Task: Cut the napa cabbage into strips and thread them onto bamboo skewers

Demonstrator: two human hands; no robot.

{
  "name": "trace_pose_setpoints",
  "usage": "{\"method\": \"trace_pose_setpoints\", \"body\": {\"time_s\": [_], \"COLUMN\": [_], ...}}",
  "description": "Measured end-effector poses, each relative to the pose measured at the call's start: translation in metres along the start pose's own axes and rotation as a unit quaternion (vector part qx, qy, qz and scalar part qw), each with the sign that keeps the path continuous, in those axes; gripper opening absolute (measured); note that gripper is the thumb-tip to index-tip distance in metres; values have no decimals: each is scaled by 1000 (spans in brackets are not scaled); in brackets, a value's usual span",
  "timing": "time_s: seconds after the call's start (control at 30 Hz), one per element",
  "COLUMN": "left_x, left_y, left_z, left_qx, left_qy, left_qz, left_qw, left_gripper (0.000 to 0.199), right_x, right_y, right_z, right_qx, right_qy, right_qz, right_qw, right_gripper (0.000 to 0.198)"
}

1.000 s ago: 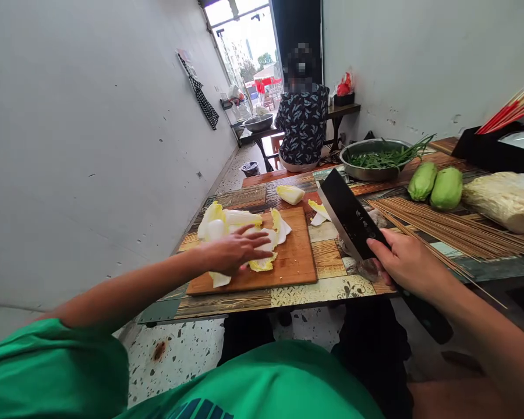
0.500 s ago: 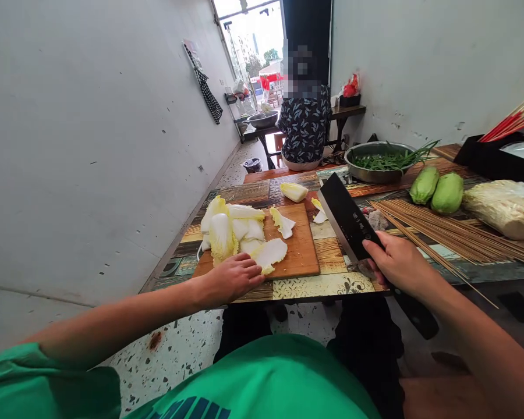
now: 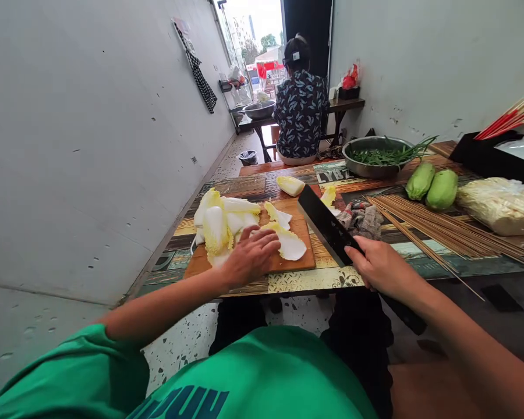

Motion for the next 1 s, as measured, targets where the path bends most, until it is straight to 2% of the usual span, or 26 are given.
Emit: {"method": "trace_pose_setpoints", "body": {"time_s": [0.07,0.13,0.23,0.33,0.43,0.5,0.57,0.67,0.87,1.0], "left_x": [-5,-17,-36,-40,-40,-42,-45,-45,-41,-45], "left_y": [16,29,37,36,29,23,21,24,27,28], "left_z": [5,7,2,-4,-5,-2,1,2,-8,-8], "left_qx": [1,-15,-28,-3,58,97,104,76,36,24], "left_qy": [-13,-51,-80,-39,3,6,-6,-5,67,72], "left_qz": [-5,-1,-6,-19,-21,-18,-14,-18,-32,-46], "left_qw": [1000,999,996,999,998,995,994,997,997,996], "left_gripper": [21,22,24,26,27,26,23,21,26,25], "right_x": [3,4,-4,-14,-19,-21,-23,-27,-40,-48], "right_y": [-12,-27,-48,-67,-88,-100,-108,-111,-99,-93], "right_z": [4,9,12,11,11,14,19,29,39,38], "right_qx": [34,79,137,167,191,209,226,242,221,200], "right_qy": [19,38,27,-3,-22,-26,-22,-20,-46,-61], "right_qz": [-57,-110,-152,-181,-227,-264,-294,-310,-276,-282], "right_qw": [998,990,979,969,955,941,928,919,934,936], "right_gripper": [25,21,20,24,27,29,30,29,26,25]}}
Point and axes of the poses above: each hand's wrist, its own z-axis towards the middle knuckle, its own x-axis out of the back of the hand, y = z × x, the point moved 9 cm from there along z, towards the middle knuckle, and after that the axes turned 11 degrees about y, right-handed, at the moved point
